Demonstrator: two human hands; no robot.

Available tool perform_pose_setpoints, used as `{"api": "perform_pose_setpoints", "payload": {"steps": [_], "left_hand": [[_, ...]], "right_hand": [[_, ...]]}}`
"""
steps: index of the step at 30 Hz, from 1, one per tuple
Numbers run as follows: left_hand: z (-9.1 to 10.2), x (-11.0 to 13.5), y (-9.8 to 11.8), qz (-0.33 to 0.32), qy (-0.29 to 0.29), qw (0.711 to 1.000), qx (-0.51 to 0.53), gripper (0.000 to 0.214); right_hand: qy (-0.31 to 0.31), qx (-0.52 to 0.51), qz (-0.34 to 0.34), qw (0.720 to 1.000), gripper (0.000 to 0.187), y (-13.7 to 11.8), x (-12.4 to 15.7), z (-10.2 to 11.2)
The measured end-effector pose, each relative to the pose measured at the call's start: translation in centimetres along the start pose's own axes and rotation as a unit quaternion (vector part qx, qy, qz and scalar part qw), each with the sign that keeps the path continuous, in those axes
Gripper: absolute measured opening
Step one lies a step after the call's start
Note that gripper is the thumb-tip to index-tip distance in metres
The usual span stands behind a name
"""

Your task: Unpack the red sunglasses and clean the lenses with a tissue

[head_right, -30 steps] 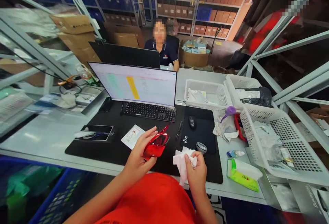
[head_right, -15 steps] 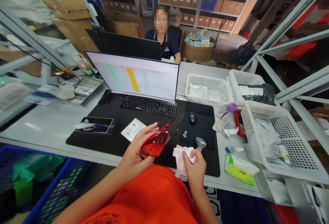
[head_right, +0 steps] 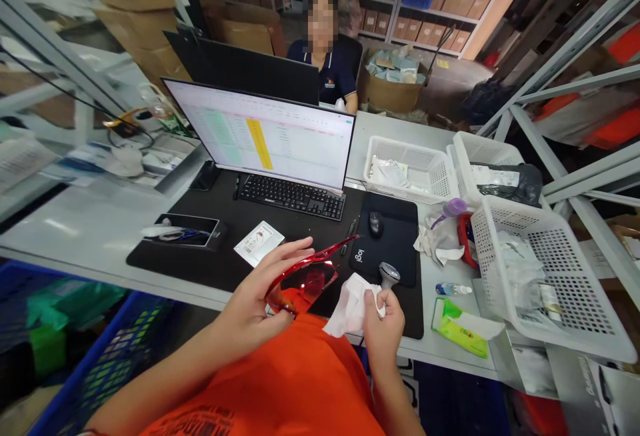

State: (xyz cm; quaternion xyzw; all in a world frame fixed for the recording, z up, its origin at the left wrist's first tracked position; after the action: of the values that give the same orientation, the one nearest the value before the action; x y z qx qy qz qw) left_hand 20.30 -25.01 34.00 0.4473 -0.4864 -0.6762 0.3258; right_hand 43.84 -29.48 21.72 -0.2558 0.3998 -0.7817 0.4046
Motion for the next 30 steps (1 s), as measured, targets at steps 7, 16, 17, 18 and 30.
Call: {"api": "perform_pose_setpoints", "payload": {"steps": [7,16,17,18,30], "left_hand": [[0.2,-0.1,1.0,0.058,-0.022,0.998,-0.004,0.074],[0.8,-0.5,1.9,0.174,-0.052,0.983,-0.003,0.070],[0.8,-0.5,2.0,0.175,-0.055,0.983,-0.009,0.070],[0.9,-0.4,2.0,0.177,-0.058,0.982,-0.015,0.070],[0.9,-0.6,0.0,0.194,-0.120,0.973,0.017,0.072]], "right_hand": [[-0.012,-0.010,0.000,1.000,0.049,0.3,-0.1,-0.2],[-0.017,-0.002,-0.016,1.000,0.047,0.1,-0.3,0.0],[-0.010,0.002,-0.010,1.000,0.046,0.0,-0.4,0.1],[-0.001,0.008,-0.002,1.000,0.043,0.0,-0.5,0.2],[-0.055,0.010,0.133,0.990,0.028,-1.1,-2.2,0.8]]}}
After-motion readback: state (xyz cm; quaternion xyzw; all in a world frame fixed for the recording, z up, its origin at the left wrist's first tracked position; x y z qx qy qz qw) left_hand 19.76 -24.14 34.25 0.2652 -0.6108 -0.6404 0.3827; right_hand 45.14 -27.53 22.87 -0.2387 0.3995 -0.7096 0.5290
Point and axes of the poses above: each hand's wrist, its own x-axis away from the middle knuckle, its own z-axis out of the back of the hand, y = z × x, the point moved 1 cm from there along -x, towards the middle knuckle, and after that the axes turned 13 degrees about x, right-handed, at the moved point
